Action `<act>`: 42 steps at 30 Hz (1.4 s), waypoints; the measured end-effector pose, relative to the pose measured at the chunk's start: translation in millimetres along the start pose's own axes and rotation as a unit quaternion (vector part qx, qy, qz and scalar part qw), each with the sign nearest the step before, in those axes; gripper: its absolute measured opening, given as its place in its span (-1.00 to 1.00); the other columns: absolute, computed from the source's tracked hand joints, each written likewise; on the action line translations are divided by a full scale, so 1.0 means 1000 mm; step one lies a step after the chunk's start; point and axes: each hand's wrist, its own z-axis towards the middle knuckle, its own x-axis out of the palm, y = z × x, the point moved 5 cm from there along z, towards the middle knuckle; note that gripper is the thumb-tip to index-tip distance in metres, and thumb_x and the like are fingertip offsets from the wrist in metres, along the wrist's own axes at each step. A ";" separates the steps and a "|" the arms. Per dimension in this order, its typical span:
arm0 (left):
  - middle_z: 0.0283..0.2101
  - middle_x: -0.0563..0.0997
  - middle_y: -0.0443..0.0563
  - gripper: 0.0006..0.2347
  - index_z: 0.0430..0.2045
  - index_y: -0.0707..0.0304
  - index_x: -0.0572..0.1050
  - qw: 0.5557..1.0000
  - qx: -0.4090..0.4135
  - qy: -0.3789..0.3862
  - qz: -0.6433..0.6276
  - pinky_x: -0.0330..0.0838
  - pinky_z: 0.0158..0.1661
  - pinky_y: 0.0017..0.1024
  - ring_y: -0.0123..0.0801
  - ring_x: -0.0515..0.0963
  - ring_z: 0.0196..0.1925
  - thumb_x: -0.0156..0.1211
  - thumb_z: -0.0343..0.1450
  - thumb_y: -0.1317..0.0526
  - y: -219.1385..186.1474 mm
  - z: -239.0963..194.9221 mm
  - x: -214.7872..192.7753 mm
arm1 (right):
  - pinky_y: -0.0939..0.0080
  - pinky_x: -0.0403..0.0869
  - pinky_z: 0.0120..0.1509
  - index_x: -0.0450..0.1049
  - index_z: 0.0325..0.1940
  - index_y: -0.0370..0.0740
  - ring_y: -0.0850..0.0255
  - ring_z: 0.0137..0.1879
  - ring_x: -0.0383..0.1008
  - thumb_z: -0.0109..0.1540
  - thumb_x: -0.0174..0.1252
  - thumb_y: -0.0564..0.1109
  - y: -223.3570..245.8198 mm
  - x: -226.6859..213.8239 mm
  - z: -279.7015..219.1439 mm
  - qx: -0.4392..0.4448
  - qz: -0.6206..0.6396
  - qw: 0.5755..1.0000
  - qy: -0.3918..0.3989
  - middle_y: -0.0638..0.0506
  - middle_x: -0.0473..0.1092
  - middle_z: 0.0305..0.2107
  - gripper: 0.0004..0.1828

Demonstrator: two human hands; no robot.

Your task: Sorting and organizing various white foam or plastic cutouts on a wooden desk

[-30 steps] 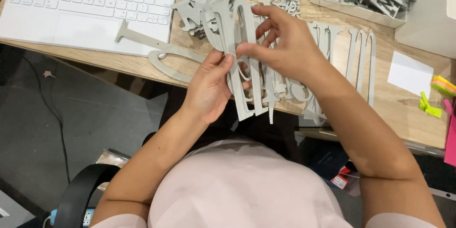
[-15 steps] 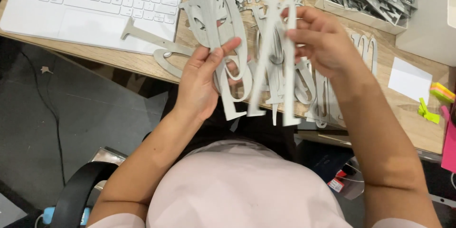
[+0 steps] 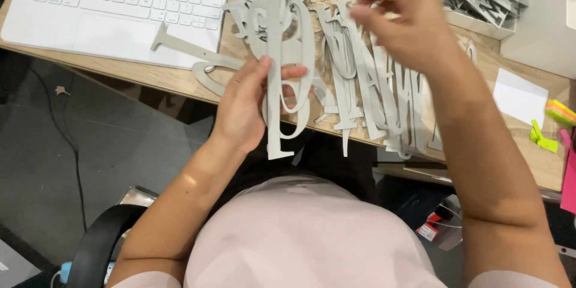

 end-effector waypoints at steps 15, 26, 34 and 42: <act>-0.05 0.68 0.13 -0.59 0.27 0.24 0.35 0.996 0.071 -0.053 0.025 0.57 -0.25 -0.43 -0.30 0.62 -0.12 -0.03 0.53 0.09 -0.028 -0.009 -0.017 | 0.55 0.62 -0.19 0.45 -0.09 -0.22 0.37 -0.28 0.57 0.41 0.13 -0.33 -0.049 0.013 0.014 -0.101 0.367 0.914 0.141 0.04 0.49 -0.35 -0.93; -0.15 0.69 0.13 -0.54 0.38 0.15 0.32 0.978 0.141 -0.151 -0.011 0.74 -0.38 -0.35 -0.18 0.69 -0.29 -0.03 0.53 0.09 -0.080 -0.029 -0.061 | 0.25 0.69 -0.13 0.34 0.04 -0.17 0.17 -0.27 0.63 0.33 0.13 -0.42 -0.091 0.028 0.006 -0.040 0.509 0.854 0.097 -0.08 0.55 -0.24 -0.72; 0.06 0.65 0.15 -0.45 0.39 -0.04 0.31 0.970 0.199 -0.141 0.007 0.60 -0.25 -0.40 0.09 0.76 -0.03 0.27 0.44 0.12 -0.093 -0.040 -0.079 | 0.36 0.71 -0.03 0.34 -0.07 -0.33 0.17 -0.20 0.65 0.26 0.20 -0.51 -0.010 0.090 -0.015 0.064 0.510 0.853 0.086 -0.11 0.53 -0.31 -0.73; -0.17 0.67 0.00 -0.57 0.31 -0.01 0.43 0.942 0.202 -0.237 0.129 0.57 -0.48 -0.60 -0.15 0.79 -0.34 0.24 0.49 0.23 -0.114 -0.031 -0.115 | 0.29 0.66 -0.33 0.39 -0.39 -0.21 0.10 -0.32 0.67 0.31 0.24 -0.17 -0.007 0.131 -0.012 0.066 0.406 0.905 0.108 -0.16 0.58 -0.33 -0.78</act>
